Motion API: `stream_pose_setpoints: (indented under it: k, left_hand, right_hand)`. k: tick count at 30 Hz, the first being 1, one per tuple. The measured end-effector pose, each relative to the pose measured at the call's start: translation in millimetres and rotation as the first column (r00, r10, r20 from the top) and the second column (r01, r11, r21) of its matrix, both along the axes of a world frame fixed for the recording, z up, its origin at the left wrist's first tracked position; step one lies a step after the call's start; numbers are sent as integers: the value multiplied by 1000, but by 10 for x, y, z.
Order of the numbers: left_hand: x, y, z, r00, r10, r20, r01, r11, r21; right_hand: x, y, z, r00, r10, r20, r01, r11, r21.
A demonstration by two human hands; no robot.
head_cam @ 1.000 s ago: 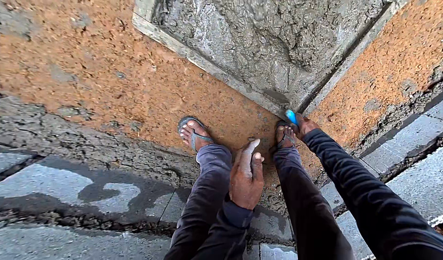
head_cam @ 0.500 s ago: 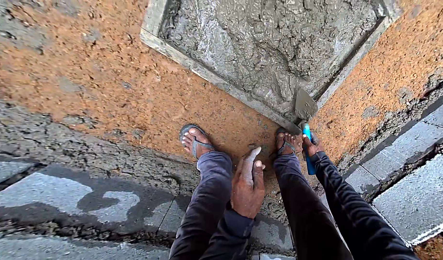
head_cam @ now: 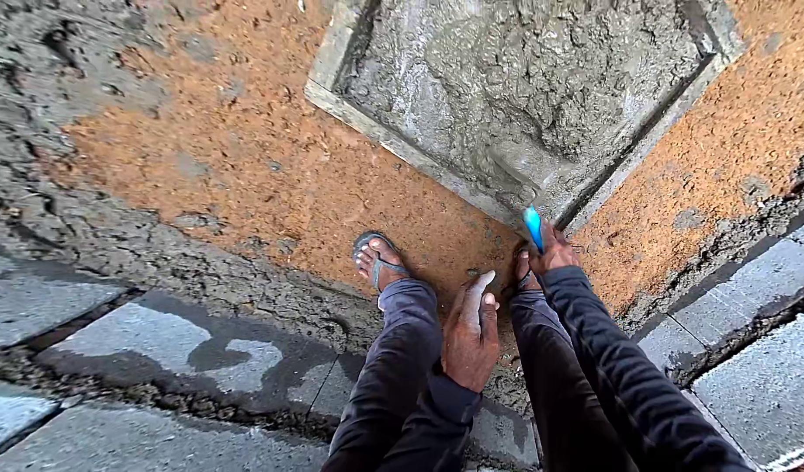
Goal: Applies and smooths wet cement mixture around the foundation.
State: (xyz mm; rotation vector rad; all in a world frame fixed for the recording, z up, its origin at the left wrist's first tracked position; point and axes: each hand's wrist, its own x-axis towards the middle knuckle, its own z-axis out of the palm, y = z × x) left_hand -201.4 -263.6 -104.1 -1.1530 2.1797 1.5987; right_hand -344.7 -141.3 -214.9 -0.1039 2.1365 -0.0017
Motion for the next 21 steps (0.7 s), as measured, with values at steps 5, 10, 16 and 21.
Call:
stream_pose_setpoints:
  k: [5,10,16,21]
  left_hand:
    - [47,30,-32,1000,1,13,-2,1000,6]
    - [35,-10,-47,999,29,30,-28,999,-26]
    - [67,-2,-70,1000,17,25,-17,1000,-16]
    - [38,-35,-37,1000,1,-14,-1,1000,-16]
  right_hand:
    - [212,-106,229,997,-71,-40,63,984,-168]
    - [63,-623,-100,898,-334,285,375,921,-104]
    - [55,281,6,710,-601,367,691,696,-197]
    - [199,999,-410,614,-746,257,789,592,-164]
